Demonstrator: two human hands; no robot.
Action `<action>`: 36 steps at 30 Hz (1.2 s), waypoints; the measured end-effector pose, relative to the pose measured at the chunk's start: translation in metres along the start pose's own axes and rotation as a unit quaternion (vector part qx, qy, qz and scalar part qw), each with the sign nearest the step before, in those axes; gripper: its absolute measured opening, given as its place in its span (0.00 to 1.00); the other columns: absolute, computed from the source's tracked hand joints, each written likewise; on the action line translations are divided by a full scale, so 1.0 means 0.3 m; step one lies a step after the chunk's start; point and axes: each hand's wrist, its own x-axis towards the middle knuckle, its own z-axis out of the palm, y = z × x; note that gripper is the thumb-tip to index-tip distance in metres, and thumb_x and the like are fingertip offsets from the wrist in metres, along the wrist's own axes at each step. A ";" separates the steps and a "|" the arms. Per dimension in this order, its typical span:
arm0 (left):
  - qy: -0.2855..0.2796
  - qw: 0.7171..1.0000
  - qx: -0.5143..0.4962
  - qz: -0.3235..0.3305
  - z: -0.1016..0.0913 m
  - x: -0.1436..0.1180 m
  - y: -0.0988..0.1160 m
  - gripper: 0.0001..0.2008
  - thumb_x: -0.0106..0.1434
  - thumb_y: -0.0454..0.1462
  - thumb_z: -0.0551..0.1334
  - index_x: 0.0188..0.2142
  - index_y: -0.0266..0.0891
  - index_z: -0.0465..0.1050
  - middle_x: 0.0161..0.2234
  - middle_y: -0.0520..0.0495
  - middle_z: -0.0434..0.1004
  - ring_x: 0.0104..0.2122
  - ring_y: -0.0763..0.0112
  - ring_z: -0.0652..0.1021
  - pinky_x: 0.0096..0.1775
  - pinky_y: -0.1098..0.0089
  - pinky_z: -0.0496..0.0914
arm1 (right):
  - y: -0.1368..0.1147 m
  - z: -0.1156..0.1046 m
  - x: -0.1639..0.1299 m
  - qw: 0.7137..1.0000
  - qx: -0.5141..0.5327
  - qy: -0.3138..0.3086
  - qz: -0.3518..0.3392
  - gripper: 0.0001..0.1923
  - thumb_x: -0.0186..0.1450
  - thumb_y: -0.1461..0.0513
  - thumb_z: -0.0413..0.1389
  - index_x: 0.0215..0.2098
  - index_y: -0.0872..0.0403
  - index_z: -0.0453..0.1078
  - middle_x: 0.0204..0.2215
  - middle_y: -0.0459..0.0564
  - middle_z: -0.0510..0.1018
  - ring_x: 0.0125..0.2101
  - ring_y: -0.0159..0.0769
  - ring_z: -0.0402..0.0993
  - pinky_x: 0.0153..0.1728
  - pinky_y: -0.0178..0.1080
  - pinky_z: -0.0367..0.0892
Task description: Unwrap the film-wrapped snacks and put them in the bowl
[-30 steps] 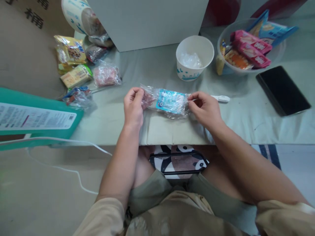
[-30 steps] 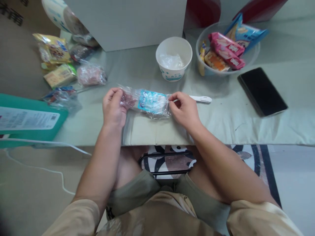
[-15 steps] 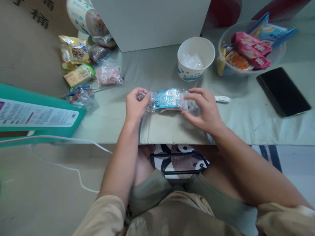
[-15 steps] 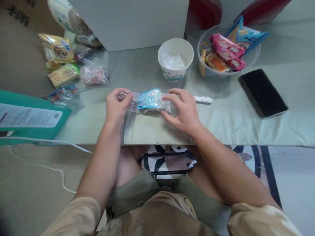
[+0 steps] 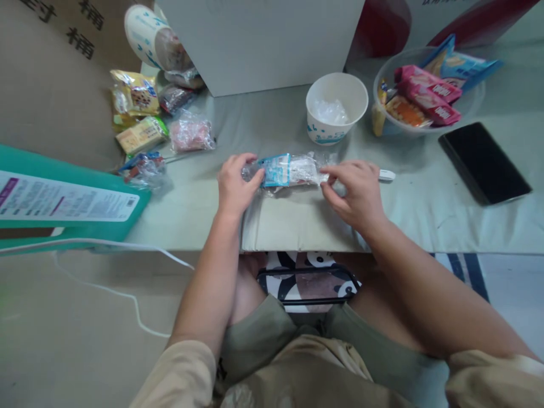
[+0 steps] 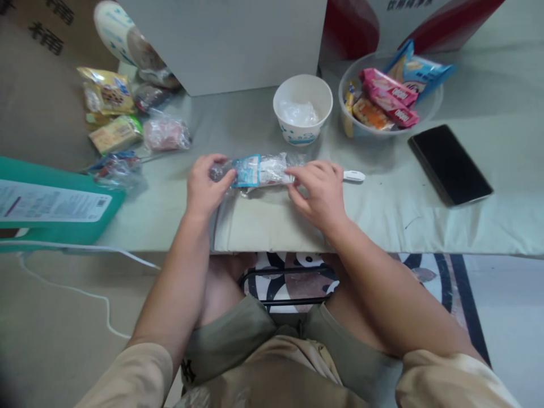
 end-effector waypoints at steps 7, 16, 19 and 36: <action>-0.003 0.996 0.019 0.086 -0.044 -0.057 0.052 0.09 0.55 0.42 0.72 0.33 0.47 0.75 0.48 0.45 0.81 0.61 0.49 0.72 0.69 0.49 0.56 | -0.019 -0.051 -0.024 0.987 0.022 -0.056 -0.147 0.07 0.61 0.63 0.55 0.30 0.47 0.75 0.40 0.51 0.81 0.47 0.48 0.76 0.51 0.53 0.65; -0.121 0.980 0.058 0.148 -0.078 -0.153 0.105 0.07 0.51 0.39 0.68 0.21 0.46 0.71 0.34 0.49 0.83 0.43 0.54 0.82 0.58 0.50 0.68 | -0.037 0.002 -0.039 0.972 0.036 -0.207 -0.104 0.15 0.69 0.60 0.48 0.37 0.51 0.78 0.40 0.53 0.84 0.39 0.42 0.79 0.41 0.43 0.70; -0.023 0.996 0.014 0.090 -0.091 -0.168 0.092 0.08 0.59 0.42 0.62 0.25 0.45 0.71 0.26 0.50 0.77 0.30 0.64 0.77 0.41 0.61 0.72 | -0.045 0.037 -0.017 0.996 -0.005 -0.070 -0.054 0.14 0.69 0.63 0.50 0.43 0.53 0.79 0.49 0.57 0.83 0.49 0.48 0.78 0.51 0.48 0.71; -0.135 0.921 -0.283 -0.229 -0.051 -0.053 0.118 0.07 0.51 0.34 0.67 0.24 0.39 0.69 0.25 0.53 0.72 0.27 0.73 0.72 0.33 0.72 0.68 | -0.080 0.145 0.074 0.978 -0.080 -0.154 -0.115 0.34 0.64 0.66 0.58 0.68 0.44 0.65 0.69 0.53 0.67 0.67 0.59 0.61 0.59 0.59 0.64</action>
